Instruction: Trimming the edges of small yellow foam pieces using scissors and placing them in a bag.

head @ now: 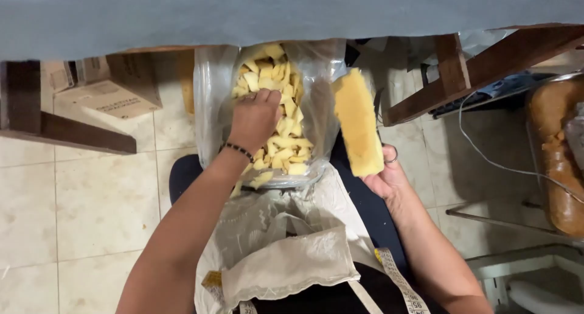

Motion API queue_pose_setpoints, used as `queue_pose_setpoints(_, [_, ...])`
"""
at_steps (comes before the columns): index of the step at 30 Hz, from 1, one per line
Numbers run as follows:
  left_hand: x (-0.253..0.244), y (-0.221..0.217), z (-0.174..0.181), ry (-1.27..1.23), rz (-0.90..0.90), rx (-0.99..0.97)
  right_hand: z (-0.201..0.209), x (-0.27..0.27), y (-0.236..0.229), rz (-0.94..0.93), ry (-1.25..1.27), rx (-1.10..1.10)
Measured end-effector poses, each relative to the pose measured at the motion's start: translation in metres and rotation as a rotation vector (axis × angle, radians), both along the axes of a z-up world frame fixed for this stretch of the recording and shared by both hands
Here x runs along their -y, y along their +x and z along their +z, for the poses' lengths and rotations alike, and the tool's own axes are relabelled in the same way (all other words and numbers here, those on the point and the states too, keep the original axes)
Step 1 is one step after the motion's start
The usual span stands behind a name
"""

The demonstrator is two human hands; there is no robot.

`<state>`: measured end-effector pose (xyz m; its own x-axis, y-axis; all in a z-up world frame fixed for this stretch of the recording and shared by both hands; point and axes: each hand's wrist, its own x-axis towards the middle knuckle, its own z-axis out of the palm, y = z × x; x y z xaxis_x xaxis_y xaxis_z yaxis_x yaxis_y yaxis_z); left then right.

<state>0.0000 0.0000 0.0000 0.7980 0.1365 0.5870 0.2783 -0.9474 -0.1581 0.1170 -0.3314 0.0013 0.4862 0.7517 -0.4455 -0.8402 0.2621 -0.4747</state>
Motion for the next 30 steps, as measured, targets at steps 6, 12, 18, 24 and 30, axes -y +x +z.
queue_pose_setpoints(6, [-0.050,0.055,-0.037,-0.230,0.079,-0.193,0.005,-0.002,-0.005,0.013,0.009,-0.005])
queue_pose_setpoints(12, [-0.065,0.074,-0.064,-0.360,0.102,-0.323,-0.001,-0.002,-0.003,0.015,0.030,-0.011])
queue_pose_setpoints(18, [-0.042,0.089,-0.138,-0.141,0.120,-0.343,0.023,-0.013,-0.015,0.048,0.035,0.031])
queue_pose_setpoints(24, [-0.052,0.039,0.009,-0.753,0.032,-0.412,-0.005,0.000,0.002,0.025,-0.019,-0.003])
queue_pose_setpoints(30, [-0.051,-0.015,0.130,-0.230,-0.242,-0.955,0.046,-0.019,-0.011,0.136,0.190,-0.085])
